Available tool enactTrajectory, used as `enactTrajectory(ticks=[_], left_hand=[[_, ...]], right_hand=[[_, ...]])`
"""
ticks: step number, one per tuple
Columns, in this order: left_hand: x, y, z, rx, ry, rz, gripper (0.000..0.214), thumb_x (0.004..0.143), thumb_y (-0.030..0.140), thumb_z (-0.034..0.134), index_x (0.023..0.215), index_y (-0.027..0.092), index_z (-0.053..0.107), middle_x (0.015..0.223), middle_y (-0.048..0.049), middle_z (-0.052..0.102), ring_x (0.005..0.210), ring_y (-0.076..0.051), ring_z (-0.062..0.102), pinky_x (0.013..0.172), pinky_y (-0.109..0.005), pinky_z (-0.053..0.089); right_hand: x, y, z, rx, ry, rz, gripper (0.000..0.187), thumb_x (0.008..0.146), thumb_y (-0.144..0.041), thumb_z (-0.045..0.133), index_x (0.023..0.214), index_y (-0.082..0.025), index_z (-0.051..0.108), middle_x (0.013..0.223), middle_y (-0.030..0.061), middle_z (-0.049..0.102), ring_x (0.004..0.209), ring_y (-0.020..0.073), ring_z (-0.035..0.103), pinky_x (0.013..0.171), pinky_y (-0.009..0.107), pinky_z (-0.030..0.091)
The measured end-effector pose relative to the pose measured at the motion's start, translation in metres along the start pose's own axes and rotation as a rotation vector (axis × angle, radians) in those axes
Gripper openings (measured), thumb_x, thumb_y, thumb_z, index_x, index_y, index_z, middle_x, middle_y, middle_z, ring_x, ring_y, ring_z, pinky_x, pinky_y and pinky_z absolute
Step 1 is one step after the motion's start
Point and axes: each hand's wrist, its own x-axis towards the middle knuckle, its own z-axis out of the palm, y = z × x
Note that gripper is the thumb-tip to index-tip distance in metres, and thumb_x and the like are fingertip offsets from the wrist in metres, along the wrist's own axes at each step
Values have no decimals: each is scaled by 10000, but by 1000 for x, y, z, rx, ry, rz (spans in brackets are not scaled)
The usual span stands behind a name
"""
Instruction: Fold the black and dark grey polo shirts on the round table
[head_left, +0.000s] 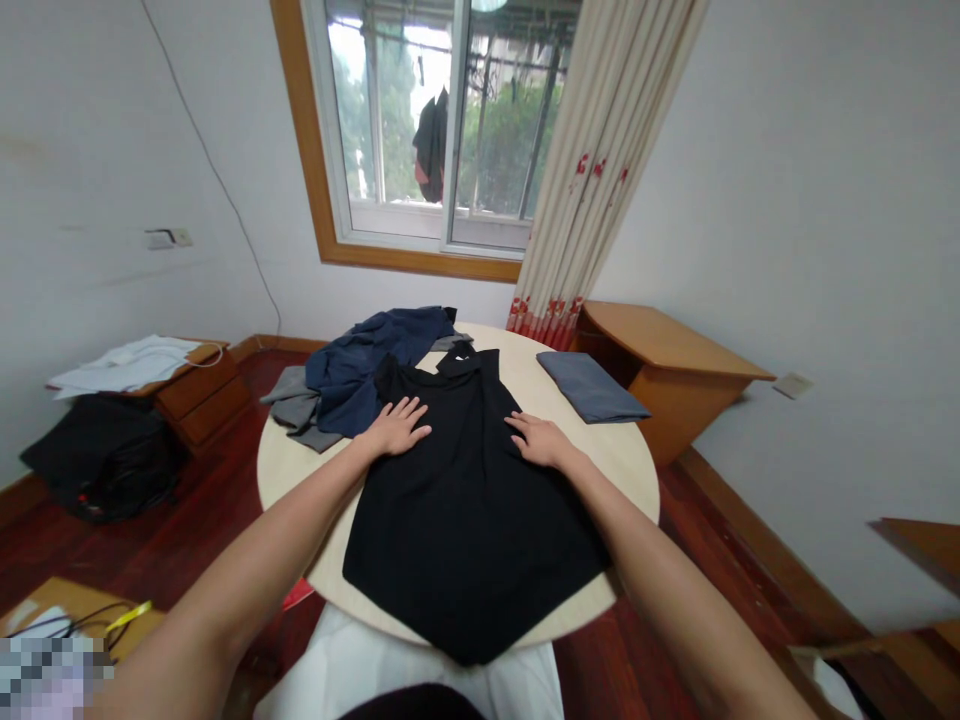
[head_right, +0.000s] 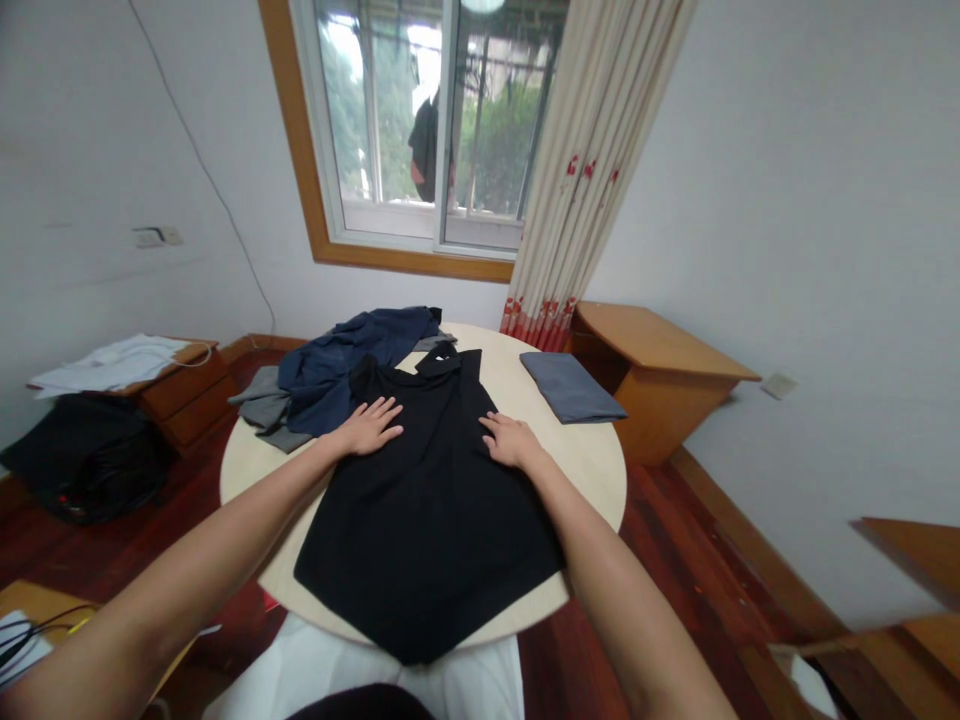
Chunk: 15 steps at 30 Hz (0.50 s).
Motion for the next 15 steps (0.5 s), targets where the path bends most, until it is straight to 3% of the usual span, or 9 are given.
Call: enactTrajectory(ticks=[2,4,6,8,9,11,13,15], left_hand=[[-6,0,-6,21,-50,-6,696,954,583,300,1545,215,277,1632,-97,135,1507,-297,121,1176,-521,178],[-12,-1,-15,56,-111,-16,722,893,603,440,1509,233,368,1607,-116,246,1473,-321,249,1141,-483,278],[-19,0,-26,75,-160,-31,685,813,607,566,1400,257,532,1501,-125,461,1354,-333,457,1055,-421,397],[-24,2,-36,30,-192,-67,536,812,608,568,1214,270,678,1254,-104,680,1115,-299,651,915,-358,487],[-26,5,-40,-10,-196,-91,475,846,602,525,1126,268,714,1109,-85,741,983,-269,702,844,-330,507],[-27,12,-47,-54,-146,-120,429,916,548,436,1024,258,733,926,-62,768,838,-227,723,759,-294,512],[-22,21,-49,-27,-14,-125,405,948,477,404,1023,248,729,965,-75,760,894,-233,711,766,-296,508],[-12,29,-47,21,132,-103,382,955,428,415,1071,231,721,1110,-103,723,1032,-253,670,827,-314,501]], right_hand=[[-14,-3,-11,-52,-61,35,574,888,-377,558,1429,-190,511,1481,151,458,1319,320,486,1076,471,390],[-27,-5,-23,-38,-149,33,618,781,-439,681,1344,-196,605,1359,159,580,1180,340,593,978,435,462],[-36,-6,-36,71,-273,-15,559,689,-460,754,1187,-208,715,1132,124,707,988,307,674,854,365,505],[-37,-6,-46,194,-360,-66,426,687,-469,753,1039,-228,768,913,71,747,814,251,692,744,308,506],[-34,-5,-49,218,-336,-75,361,723,-465,727,995,-233,776,862,57,745,769,231,686,713,291,497],[-22,-2,-52,172,-162,-48,278,816,-416,645,973,-226,773,875,59,746,781,219,682,714,283,485],[-4,5,-50,86,30,21,257,876,-341,570,989,-218,765,948,72,748,869,229,683,769,292,482],[16,14,-41,50,107,80,273,892,-283,536,1048,-217,750,1038,79,741,973,239,674,845,303,479]])
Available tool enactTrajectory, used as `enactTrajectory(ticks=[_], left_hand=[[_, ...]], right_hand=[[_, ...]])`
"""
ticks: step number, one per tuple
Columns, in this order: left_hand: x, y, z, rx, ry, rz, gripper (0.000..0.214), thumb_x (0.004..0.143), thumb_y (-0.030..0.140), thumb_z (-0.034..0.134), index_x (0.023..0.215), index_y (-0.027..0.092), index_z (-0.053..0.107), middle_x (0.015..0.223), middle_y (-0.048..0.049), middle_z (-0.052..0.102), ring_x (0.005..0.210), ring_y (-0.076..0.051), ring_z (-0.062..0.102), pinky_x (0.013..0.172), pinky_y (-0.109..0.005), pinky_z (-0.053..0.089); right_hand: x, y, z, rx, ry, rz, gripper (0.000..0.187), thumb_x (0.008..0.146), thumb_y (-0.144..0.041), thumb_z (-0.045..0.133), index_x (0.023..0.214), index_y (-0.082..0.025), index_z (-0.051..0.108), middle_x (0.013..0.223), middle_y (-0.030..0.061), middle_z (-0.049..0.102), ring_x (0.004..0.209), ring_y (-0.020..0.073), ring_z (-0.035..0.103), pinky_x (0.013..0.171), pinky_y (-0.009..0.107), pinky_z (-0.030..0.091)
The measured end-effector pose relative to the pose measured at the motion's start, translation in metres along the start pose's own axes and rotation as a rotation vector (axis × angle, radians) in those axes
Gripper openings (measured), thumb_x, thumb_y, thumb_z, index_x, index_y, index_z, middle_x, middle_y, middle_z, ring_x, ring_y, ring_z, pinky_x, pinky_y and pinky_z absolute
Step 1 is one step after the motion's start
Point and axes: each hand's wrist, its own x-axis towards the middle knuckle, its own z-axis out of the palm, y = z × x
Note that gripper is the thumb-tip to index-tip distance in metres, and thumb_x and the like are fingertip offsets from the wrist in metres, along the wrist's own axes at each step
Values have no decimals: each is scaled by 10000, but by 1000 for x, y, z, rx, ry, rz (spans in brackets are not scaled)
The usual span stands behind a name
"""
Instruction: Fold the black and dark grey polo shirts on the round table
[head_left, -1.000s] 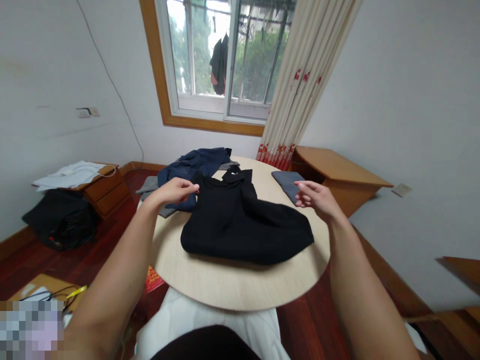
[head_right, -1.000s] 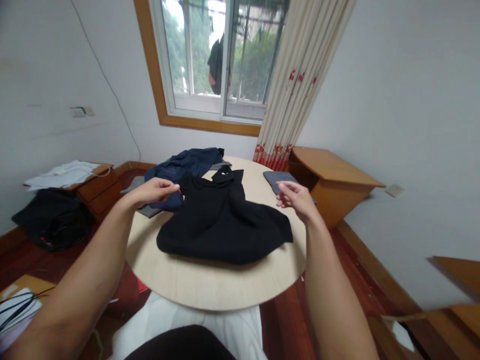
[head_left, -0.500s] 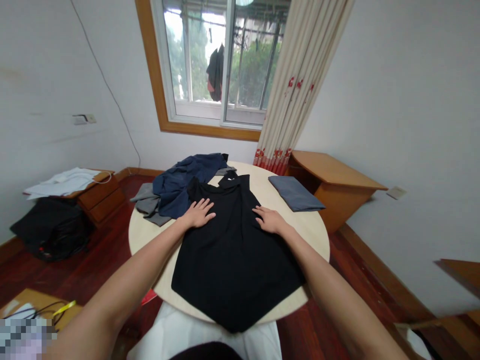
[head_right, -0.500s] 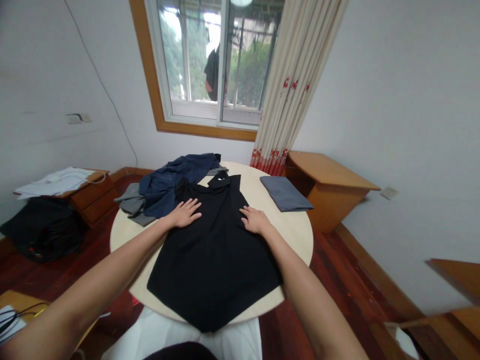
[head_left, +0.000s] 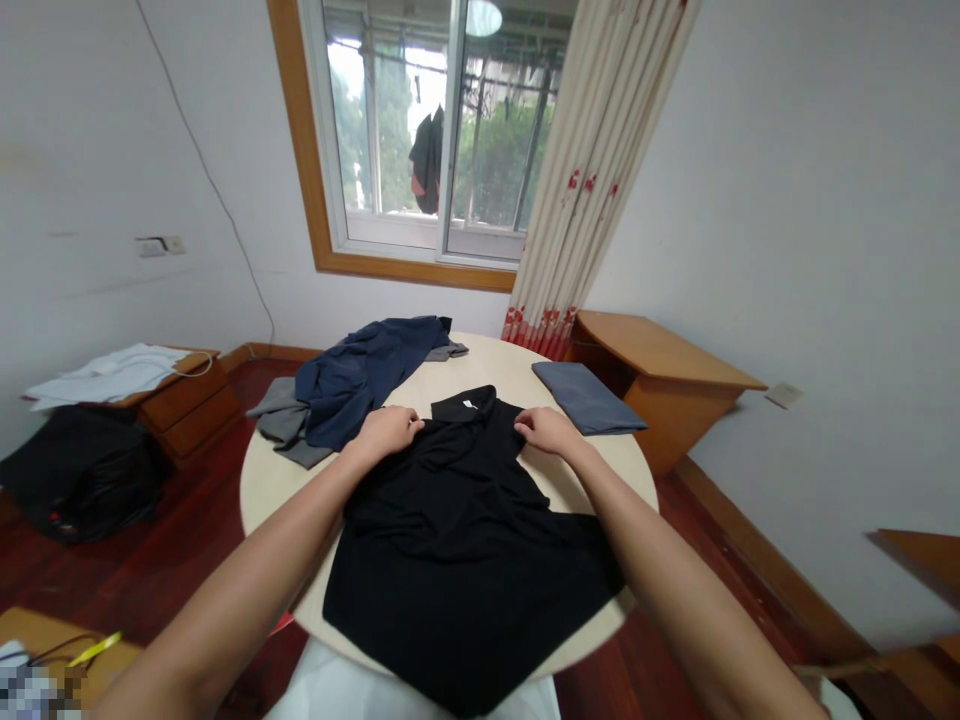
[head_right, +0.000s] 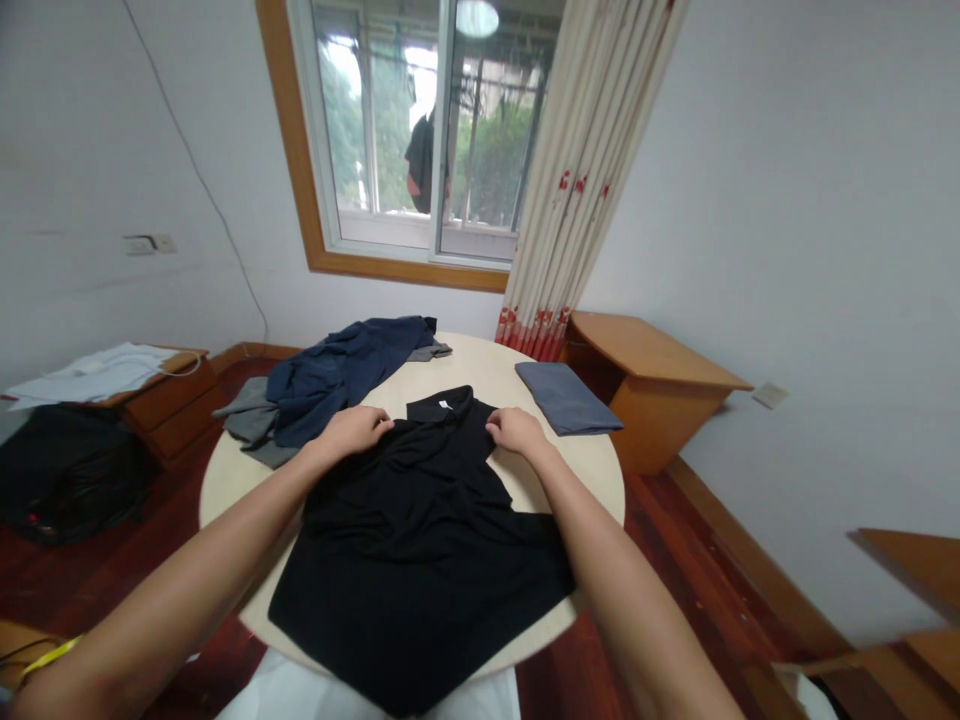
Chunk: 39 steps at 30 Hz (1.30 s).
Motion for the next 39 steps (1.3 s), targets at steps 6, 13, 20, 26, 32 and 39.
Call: enactTrajectory(ticks=[6,13,20,26,32,39], left_hand=[[30,6,25,53,114,12,364,922,421,534,1165,194,683,1199,-140,657,1125,-279,609,917,-354,479],[34,-19,28,-140,302,-37,251,962,287,450,1005,197,680,1066,-88,682,973,-230,649,818,-301,489],[25,-38,8,-257,587,-217,281,974,334,413,1046,241,668,1091,-58,696,979,-230,648,825,-296,479],[20,-50,4,-244,655,-387,331,975,389,390,1076,263,679,1136,-59,711,939,-258,663,770,-324,481],[20,-55,5,-273,660,-420,337,973,394,399,1075,253,688,1116,-69,719,937,-262,667,766,-322,473],[18,-47,4,-302,933,-350,402,1020,374,315,1137,209,663,1188,-73,687,1056,-207,638,838,-260,451]], right_hand=[[36,20,53,100,95,13,420,920,-286,521,1311,-165,615,1349,109,599,1238,232,557,1066,318,396],[32,43,78,130,200,110,525,936,-400,510,1383,-127,536,1447,157,492,1352,267,441,1138,387,321],[24,47,66,245,305,300,457,771,-306,656,1204,-160,647,1156,120,678,1076,252,620,937,336,463],[25,51,67,633,450,249,189,672,-368,605,753,-199,581,770,34,641,773,212,604,727,310,466],[30,65,53,1122,691,251,368,580,-506,628,722,-225,435,638,-35,512,629,158,506,608,268,426],[14,97,30,1086,1043,254,404,576,-435,699,817,-209,466,757,-18,562,705,161,551,724,311,470]])
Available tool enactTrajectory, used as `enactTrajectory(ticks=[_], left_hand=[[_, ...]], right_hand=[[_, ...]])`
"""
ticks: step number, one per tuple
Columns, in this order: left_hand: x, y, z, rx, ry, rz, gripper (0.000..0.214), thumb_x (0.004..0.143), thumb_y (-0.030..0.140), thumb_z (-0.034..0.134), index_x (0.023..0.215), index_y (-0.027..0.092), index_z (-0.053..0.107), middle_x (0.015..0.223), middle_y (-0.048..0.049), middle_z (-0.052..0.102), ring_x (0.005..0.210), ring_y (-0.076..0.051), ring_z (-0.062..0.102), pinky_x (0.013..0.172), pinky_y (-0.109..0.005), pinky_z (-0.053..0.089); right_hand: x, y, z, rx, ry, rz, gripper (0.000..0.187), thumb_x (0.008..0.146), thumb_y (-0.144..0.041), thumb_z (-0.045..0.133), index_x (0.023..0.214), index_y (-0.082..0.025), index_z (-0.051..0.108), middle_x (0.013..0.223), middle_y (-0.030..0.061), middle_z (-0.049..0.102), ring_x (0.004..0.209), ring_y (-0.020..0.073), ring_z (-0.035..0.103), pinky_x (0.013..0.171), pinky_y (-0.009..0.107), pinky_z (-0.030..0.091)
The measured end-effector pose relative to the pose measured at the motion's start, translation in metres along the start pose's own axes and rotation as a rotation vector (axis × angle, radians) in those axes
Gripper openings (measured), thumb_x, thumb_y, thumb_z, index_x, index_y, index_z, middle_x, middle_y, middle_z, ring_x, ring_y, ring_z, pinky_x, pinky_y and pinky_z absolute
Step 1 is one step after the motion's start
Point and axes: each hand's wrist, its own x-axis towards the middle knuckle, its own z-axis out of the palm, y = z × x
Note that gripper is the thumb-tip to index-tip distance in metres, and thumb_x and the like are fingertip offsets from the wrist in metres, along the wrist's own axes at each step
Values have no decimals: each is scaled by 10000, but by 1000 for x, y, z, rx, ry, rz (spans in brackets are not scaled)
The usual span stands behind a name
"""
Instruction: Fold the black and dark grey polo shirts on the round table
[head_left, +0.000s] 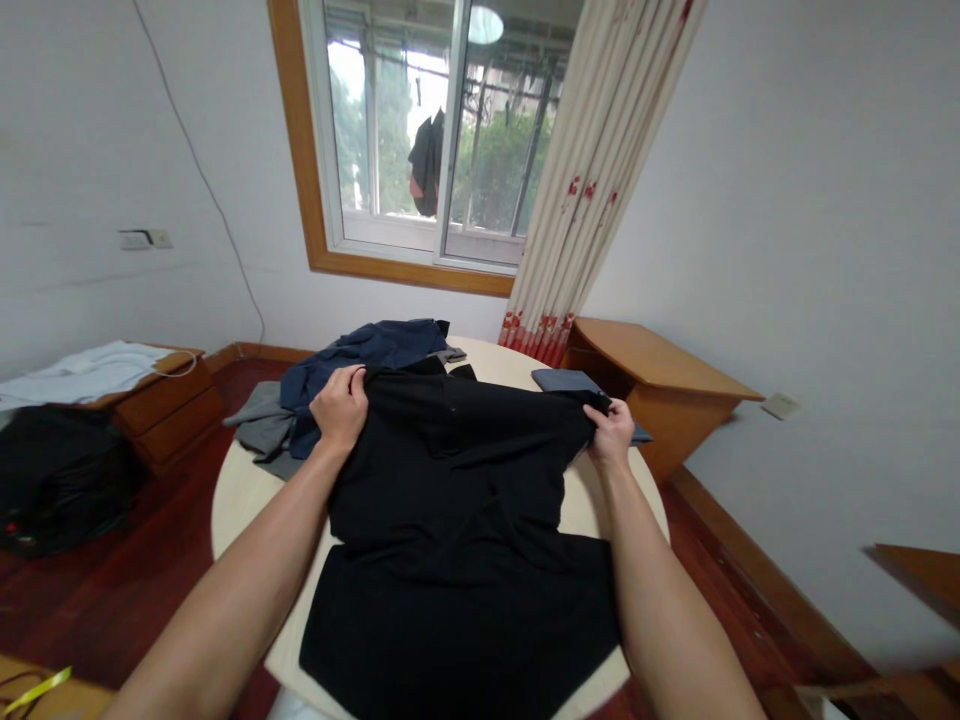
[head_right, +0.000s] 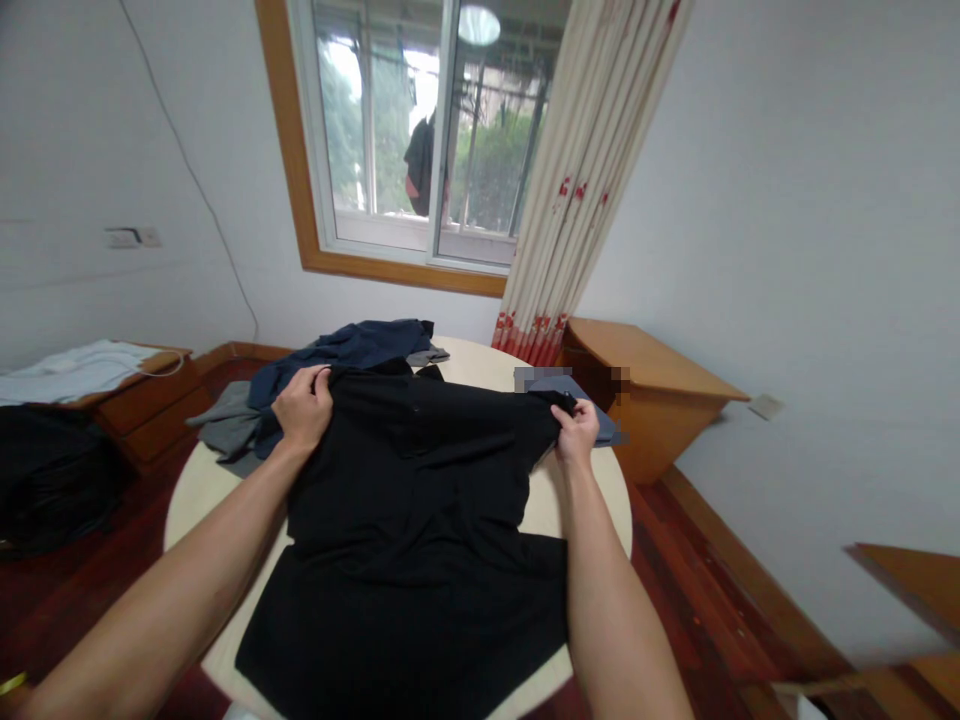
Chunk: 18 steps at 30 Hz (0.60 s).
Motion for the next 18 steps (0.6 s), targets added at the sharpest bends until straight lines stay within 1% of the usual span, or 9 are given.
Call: enactTrajectory(ticks=[2,4,6,8,10,11,15,16,18], left_hand=[[-2,-1,5,40,-93,29,373,1007,378,349,1110,231,676,1154,-56,699,1026,-208,645,812,-263,458],[-4,-4,12,103,-243,72,346,990,368,380,1063,248,697,1110,-48,712,1015,-219,645,804,-278,466],[-6,-5,17,153,-359,114,334,975,350,397,1030,250,711,1089,-53,717,1029,-233,638,828,-300,471],[-6,-4,20,159,-409,127,329,969,340,405,1021,249,716,1100,-55,716,1037,-237,634,851,-312,473],[-5,-1,17,106,-394,110,322,971,337,404,1016,255,713,1113,-44,714,1032,-225,634,854,-300,477],[-4,0,15,63,-350,99,326,978,338,396,1017,255,708,1117,-40,712,1034,-216,632,861,-291,477],[2,0,5,-74,-30,91,391,1011,365,326,1074,209,678,1123,-73,695,1076,-214,601,959,-304,441],[3,0,4,-80,-10,105,393,1010,372,331,1072,200,678,1108,-80,696,1066,-219,601,964,-313,438],[1,-1,6,-67,-90,141,361,995,366,372,1044,201,690,1076,-75,708,1029,-224,610,939,-321,447]], right_hand=[[-2,-2,-7,-218,-19,-54,390,590,-410,703,853,-199,506,838,25,610,789,190,575,788,335,474],[-7,-5,-11,-447,-95,-60,388,616,-392,697,916,-189,559,941,74,653,883,226,595,850,359,470],[-12,-9,-11,-610,-170,-28,386,654,-406,686,961,-189,601,1006,101,673,938,252,609,875,373,466],[-13,-12,-11,-722,-254,32,347,687,-430,675,931,-187,633,998,112,686,938,268,622,866,380,469],[-12,-16,-13,-768,-313,72,297,702,-433,665,856,-180,646,933,117,694,892,274,630,837,380,475],[-10,-18,-14,-751,-290,52,288,713,-433,653,840,-175,645,907,117,693,868,271,629,825,377,477],[-3,-23,-21,-555,55,-177,419,798,-515,559,979,-143,624,901,113,672,823,237,606,801,350,477],[-3,-23,-22,-548,91,-186,439,802,-529,552,998,-141,618,899,113,668,817,235,603,800,349,478],[-3,-20,-24,-622,52,-119,401,785,-498,579,986,-153,618,901,116,670,828,246,607,809,360,481]])
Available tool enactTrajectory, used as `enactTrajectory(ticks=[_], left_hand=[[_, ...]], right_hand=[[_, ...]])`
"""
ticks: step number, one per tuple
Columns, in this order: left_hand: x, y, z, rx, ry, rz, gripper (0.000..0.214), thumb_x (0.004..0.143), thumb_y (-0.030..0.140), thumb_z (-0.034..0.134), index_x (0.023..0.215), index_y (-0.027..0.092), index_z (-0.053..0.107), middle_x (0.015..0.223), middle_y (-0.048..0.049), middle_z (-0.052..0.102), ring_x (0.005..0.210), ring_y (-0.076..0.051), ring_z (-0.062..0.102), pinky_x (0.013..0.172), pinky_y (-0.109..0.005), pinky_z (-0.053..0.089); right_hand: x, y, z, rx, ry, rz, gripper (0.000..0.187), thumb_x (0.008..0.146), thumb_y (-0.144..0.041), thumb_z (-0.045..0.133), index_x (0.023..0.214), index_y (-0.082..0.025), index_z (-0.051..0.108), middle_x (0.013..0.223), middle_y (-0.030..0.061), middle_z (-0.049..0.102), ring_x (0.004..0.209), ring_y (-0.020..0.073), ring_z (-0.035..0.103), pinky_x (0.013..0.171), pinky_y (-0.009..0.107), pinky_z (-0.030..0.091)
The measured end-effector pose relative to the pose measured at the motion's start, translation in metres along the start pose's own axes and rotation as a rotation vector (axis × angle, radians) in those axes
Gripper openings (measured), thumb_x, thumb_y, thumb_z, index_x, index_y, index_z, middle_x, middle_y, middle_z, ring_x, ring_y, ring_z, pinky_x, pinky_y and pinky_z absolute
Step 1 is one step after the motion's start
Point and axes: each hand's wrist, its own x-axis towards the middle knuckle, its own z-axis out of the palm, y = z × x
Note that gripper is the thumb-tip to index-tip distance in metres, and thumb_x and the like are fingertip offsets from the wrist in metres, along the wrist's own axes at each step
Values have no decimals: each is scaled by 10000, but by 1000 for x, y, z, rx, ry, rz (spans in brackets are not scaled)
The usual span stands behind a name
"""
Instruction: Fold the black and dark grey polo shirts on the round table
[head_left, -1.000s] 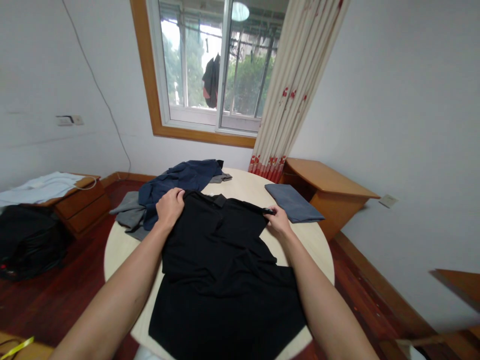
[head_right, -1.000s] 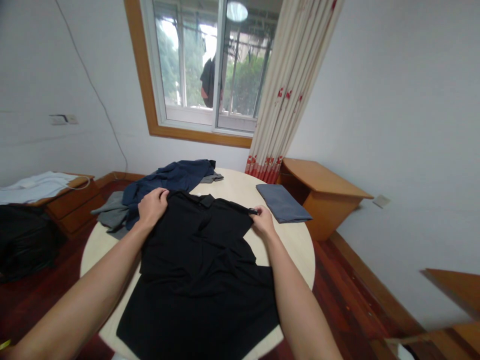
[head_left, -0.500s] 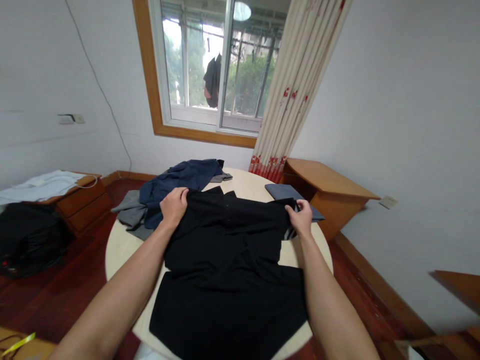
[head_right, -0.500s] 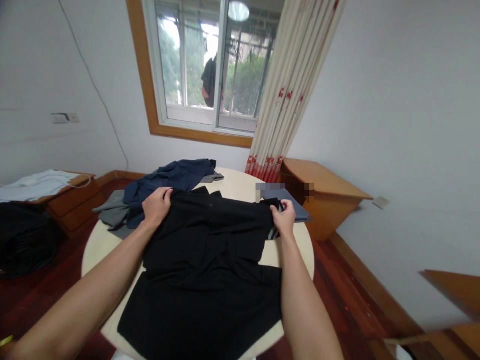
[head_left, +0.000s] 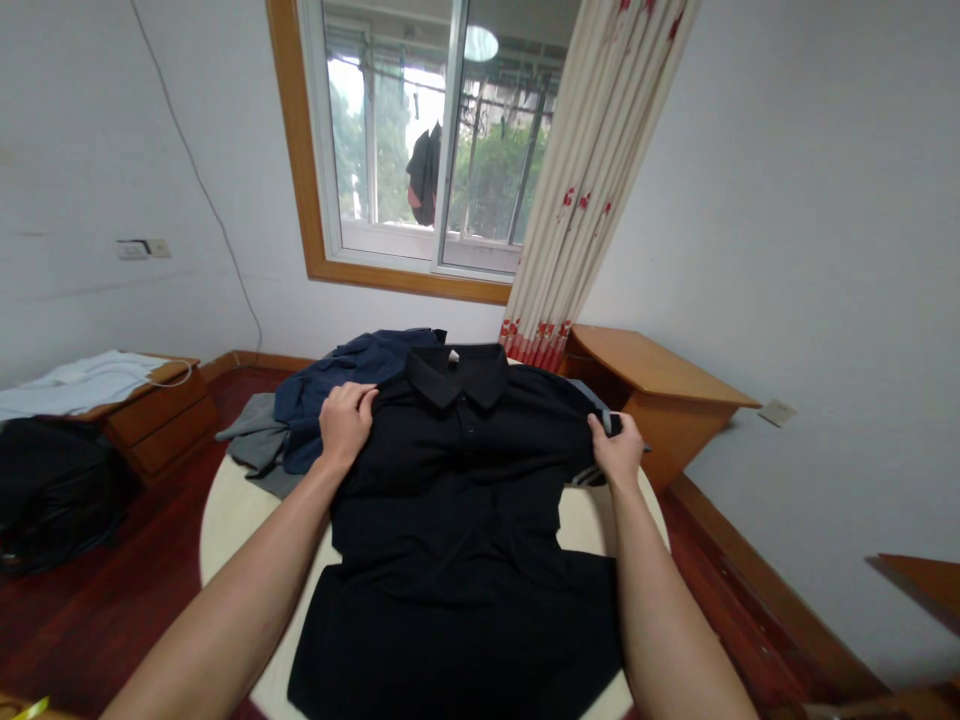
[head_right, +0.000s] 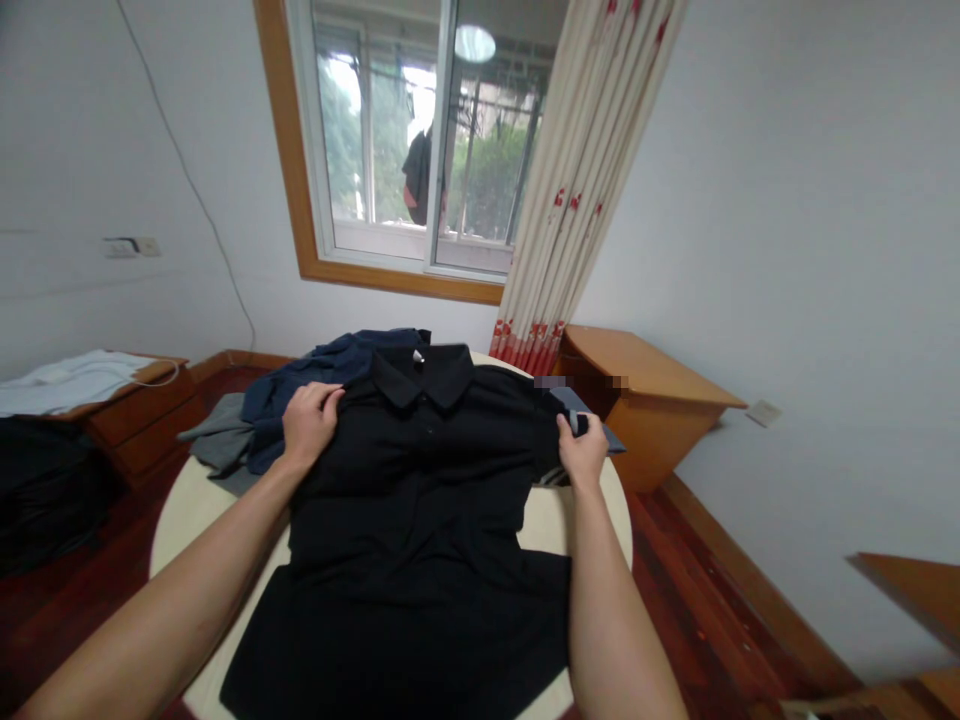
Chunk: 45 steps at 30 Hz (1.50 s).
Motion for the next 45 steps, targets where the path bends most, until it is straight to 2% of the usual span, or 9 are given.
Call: enactTrajectory(ticks=[6,11,15,19,24,28,32,39,45], left_hand=[[-8,8,14,148,-383,56,312,962,315,421,1004,239,721,1089,-51,726,1036,-238,629,887,-332,456],[-6,6,11,242,-476,26,316,943,291,426,1072,248,711,1150,-64,709,1072,-254,621,890,-351,459],[-8,9,11,223,-553,234,528,811,141,553,1321,276,582,1403,-58,567,1259,-279,501,1045,-432,379],[-14,18,20,67,-747,464,660,729,114,646,1352,308,543,1495,-29,476,1368,-251,403,1169,-461,233],[-18,20,31,-74,-819,506,415,850,162,520,1238,274,617,1376,-31,596,1293,-202,503,1200,-474,180],[-18,21,30,-202,-709,332,361,960,273,356,1185,224,634,1173,-70,697,1105,-206,624,1088,-386,387],[-19,28,26,-330,-636,299,410,927,427,484,1258,209,590,1167,-90,679,1088,-237,620,974,-344,463],[-20,38,31,-395,-615,289,314,917,396,504,771,164,658,757,-51,679,727,-190,609,713,-281,464],[-19,36,26,-286,-613,273,347,937,448,492,846,185,700,828,-63,717,768,-203,634,705,-278,452]], right_hand=[[-3,15,1,-276,-182,106,292,760,-337,617,1004,-180,655,967,144,688,912,292,635,845,406,484],[-2,14,-8,-455,-242,154,391,743,-280,627,1117,-175,665,1049,171,666,954,316,631,831,428,487],[-10,-17,-6,-471,-285,-187,535,738,-175,588,1272,-183,607,1257,169,585,1167,332,534,967,477,423],[-32,-51,16,-205,-710,-568,557,706,-110,604,1247,-238,640,1310,89,592,1232,260,512,1073,437,362],[-53,-64,41,-62,-923,-699,517,677,-55,593,1149,-238,694,1284,77,626,1216,255,537,1091,464,325],[-56,-68,40,102,-921,-553,218,840,-204,534,968,-185,710,972,74,709,932,224,627,938,397,452],[-59,-77,36,300,-815,-369,314,910,-430,507,1022,-173,648,918,64,679,817,208,608,764,320,500],[-59,-74,42,466,-790,-362,290,890,-454,542,842,-184,637,802,40,662,766,205,603,707,302,486],[-56,-73,38,329,-642,-439,235,909,-379,515,849,-197,650,801,41,673,755,202,604,722,294,453]])
